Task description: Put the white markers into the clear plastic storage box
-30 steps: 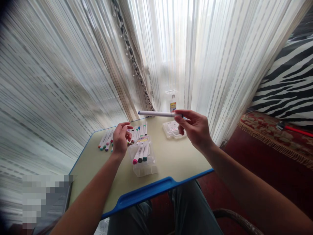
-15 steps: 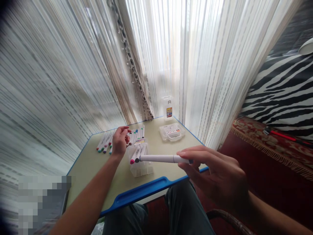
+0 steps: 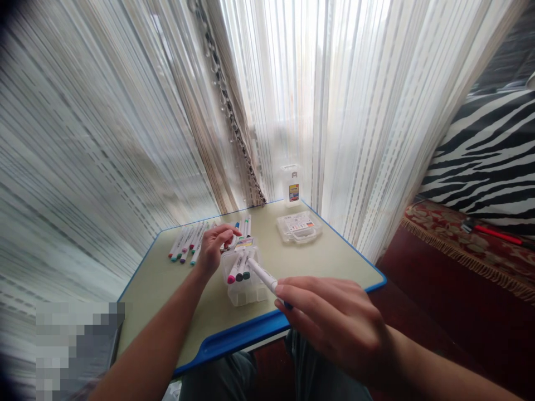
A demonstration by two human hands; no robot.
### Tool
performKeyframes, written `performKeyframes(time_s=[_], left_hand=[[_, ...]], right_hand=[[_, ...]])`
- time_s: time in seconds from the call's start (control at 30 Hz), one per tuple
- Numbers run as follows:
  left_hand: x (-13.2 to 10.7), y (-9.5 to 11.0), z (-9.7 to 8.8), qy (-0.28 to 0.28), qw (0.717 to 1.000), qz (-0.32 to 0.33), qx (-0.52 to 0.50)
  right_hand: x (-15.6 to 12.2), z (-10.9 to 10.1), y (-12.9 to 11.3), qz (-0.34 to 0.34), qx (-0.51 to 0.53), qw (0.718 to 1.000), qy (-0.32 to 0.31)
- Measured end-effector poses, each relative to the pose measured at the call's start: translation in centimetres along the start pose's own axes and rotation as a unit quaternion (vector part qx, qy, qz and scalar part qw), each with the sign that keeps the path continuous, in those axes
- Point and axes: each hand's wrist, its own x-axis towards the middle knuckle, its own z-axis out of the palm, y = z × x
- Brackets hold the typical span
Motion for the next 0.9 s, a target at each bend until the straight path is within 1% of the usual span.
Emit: performKeyframes(time_s=[0.13, 0.33, 0.5, 0.63, 0.77, 0.9], left_hand=[[0.0, 0.2, 0.1, -0.040, 0.998, 0.030, 0.029], [-0.1, 0.1, 0.0, -0.046, 0.996, 0.050, 0.050], [-0.1, 0.0, 0.0, -0.049, 0.995, 0.059, 0.063], [-0.1, -0.3, -0.1, -0.050, 0.994, 0.063, 0.068], [-0.1, -0.1, -0.1, -0.055, 0.994, 0.066, 0.072], [-0.1, 0.1, -0.1, -0.055, 0.993, 0.067, 0.080]], right_hand=[[0.7, 1.2, -0.1, -0.067, -0.032, 0.997, -0.035], [2.1, 3.0, -0.6, -0.117, -0.126, 0.984, -0.053], [2.9, 3.9, -0.8, -0.111, -0.157, 0.980, -0.056], [2.5, 5.1, -0.3, -0.113, -0.169, 0.978, -0.057], [1.8, 6.2, 0.5, -0.084, -0.158, 0.982, -0.064], [1.6, 6.7, 1.0, -0.058, -0.144, 0.986, -0.062]])
